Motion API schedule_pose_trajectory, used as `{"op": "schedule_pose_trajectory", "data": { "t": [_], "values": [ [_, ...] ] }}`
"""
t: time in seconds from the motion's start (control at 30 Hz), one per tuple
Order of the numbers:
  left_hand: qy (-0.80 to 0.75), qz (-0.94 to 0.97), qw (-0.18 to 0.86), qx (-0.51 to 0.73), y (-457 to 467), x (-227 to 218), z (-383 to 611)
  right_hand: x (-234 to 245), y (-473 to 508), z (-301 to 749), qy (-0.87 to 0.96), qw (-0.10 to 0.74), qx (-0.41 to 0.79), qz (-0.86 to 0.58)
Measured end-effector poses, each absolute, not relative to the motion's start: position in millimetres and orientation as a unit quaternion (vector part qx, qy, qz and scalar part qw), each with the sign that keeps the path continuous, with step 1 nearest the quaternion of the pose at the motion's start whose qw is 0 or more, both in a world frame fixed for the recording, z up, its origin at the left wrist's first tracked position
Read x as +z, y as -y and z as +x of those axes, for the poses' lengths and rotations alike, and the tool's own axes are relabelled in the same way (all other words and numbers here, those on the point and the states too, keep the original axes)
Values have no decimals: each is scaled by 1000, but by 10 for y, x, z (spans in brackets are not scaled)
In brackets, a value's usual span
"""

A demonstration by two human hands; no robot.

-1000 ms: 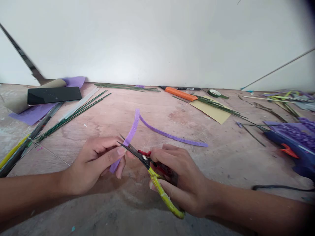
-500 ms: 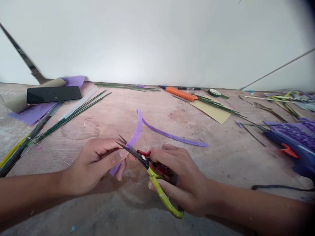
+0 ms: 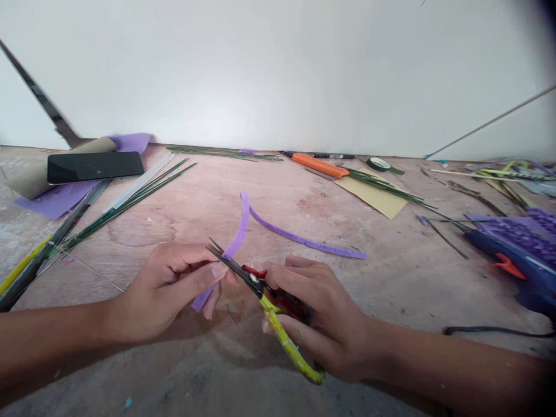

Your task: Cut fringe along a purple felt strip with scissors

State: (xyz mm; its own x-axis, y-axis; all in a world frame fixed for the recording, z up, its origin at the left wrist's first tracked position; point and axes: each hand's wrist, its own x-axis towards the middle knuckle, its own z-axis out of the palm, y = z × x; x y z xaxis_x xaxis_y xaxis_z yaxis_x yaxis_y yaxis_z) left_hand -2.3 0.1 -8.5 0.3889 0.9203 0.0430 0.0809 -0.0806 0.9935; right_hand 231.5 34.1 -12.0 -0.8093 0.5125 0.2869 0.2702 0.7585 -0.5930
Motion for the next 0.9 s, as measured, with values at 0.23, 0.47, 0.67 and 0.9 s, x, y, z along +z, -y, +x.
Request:
{"op": "schedule_pose_trajectory", "data": {
  "t": [0.23, 0.47, 0.67, 0.9],
  "values": [
    [-406, 643, 535, 368, -22, -73, -5, -112, -345, 2315, 909, 224, 286, -205],
    [-404, 620, 557, 377, -14, -53, -5, -137, -343, 2333, 903, 243, 283, -211],
    [-406, 604, 571, 381, -12, -79, -10, -143, -347, 2340, 900, 242, 292, -216],
    [-389, 588, 581, 406, -11, -87, -3, -123, -333, 2320, 898, 224, 282, -251]
  ]
}}
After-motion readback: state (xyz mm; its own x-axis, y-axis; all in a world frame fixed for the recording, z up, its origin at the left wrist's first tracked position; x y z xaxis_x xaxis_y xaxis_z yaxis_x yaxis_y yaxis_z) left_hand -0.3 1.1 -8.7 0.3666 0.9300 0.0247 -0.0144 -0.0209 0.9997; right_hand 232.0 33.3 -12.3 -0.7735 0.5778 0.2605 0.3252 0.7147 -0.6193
